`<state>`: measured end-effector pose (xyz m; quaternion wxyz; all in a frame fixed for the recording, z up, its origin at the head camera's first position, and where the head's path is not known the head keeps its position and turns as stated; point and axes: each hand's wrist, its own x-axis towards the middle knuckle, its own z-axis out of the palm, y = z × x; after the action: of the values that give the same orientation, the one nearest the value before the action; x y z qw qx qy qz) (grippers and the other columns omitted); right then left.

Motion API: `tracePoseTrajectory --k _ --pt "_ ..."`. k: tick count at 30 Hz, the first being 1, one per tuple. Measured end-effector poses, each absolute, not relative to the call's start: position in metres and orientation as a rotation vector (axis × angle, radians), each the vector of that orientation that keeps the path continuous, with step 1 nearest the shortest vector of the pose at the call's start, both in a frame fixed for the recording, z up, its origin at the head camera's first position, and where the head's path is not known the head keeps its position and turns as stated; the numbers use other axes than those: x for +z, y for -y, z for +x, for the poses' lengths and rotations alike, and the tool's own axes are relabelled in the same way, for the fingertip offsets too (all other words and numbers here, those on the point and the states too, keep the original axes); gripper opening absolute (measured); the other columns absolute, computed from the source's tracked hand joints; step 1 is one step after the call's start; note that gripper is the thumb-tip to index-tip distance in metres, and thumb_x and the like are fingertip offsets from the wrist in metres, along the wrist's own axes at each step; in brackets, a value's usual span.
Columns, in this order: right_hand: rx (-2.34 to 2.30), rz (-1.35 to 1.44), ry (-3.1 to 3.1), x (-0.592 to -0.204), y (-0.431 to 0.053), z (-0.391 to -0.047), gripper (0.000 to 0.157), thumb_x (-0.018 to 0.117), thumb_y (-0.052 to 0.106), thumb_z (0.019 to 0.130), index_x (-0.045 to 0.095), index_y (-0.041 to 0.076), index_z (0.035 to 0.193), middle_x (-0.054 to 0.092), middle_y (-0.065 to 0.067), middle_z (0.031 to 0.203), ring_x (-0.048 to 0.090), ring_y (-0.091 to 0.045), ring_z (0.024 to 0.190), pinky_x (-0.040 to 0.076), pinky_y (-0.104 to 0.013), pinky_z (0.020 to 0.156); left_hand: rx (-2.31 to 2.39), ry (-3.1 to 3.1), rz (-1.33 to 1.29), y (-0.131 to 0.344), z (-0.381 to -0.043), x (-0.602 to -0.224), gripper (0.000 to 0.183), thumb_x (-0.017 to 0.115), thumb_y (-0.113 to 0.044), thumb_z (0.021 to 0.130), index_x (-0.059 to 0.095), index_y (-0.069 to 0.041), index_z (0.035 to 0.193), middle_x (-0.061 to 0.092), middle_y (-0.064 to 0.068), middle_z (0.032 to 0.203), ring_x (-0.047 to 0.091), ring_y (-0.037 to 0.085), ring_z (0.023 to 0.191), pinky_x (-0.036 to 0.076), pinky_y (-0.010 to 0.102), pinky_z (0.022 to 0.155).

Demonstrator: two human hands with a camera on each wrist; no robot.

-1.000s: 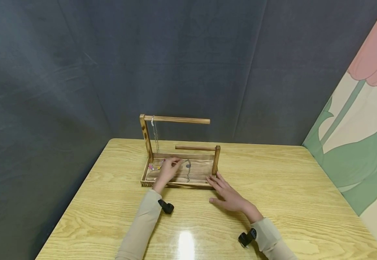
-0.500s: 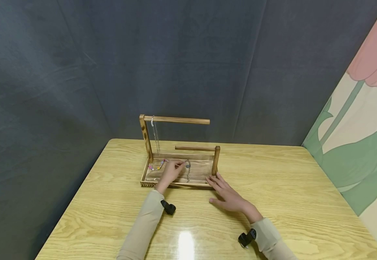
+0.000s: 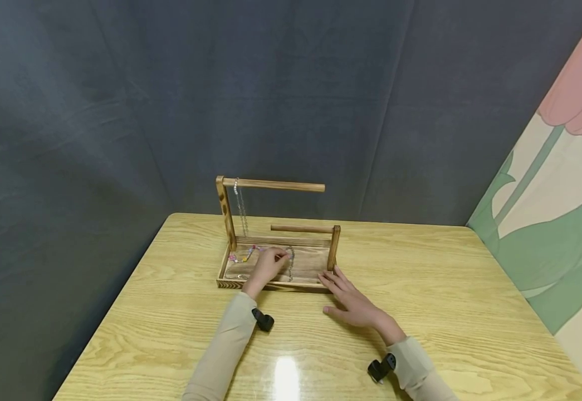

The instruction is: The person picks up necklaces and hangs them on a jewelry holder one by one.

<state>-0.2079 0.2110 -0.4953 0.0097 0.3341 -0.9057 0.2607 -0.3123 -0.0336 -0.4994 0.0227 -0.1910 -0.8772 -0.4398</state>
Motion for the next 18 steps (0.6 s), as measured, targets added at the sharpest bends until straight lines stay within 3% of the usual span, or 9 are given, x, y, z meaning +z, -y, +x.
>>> tracePoseTrajectory --k 6,13,18 --pt "0.806 1.043 2.835 -0.497 -0.212 -0.208 0.068 0.056 0.029 0.085 0.02 0.009 0.14 0.017 -0.015 0.144 0.001 -0.038 0.132 0.02 -0.059 0.098 -1.33 2.755 -0.608 0.032 -0.3139 -0.4993 0.021 0.053 -0.022 0.088 0.067 -0.008 0.08 0.06 0.0 0.073 0.049 0.009 0.057 0.041 0.023 0.051" --pt "0.814 1.045 2.854 -0.4968 -0.2126 -0.2077 0.069 0.055 0.03 0.086 0.019 0.01 0.14 0.016 -0.013 0.144 0.0 -0.036 0.132 0.018 -0.058 0.099 -1.288 2.799 -0.664 0.0297 -0.3124 -0.4997 0.018 0.058 -0.024 0.084 0.066 -0.008 0.084 0.06 0.0 0.076 0.052 0.008 0.061 0.044 0.022 0.055" --pt "0.816 1.047 2.844 -0.4963 -0.2127 -0.2088 0.069 0.056 0.028 0.085 0.019 0.011 0.14 0.016 -0.013 0.145 0.001 -0.036 0.132 0.019 -0.059 0.098 -1.241 2.849 -0.625 0.0275 -0.3105 -0.4965 0.019 0.064 -0.029 0.078 0.063 -0.01 0.077 0.057 0.0 0.072 0.05 0.009 0.058 0.043 0.023 0.053"
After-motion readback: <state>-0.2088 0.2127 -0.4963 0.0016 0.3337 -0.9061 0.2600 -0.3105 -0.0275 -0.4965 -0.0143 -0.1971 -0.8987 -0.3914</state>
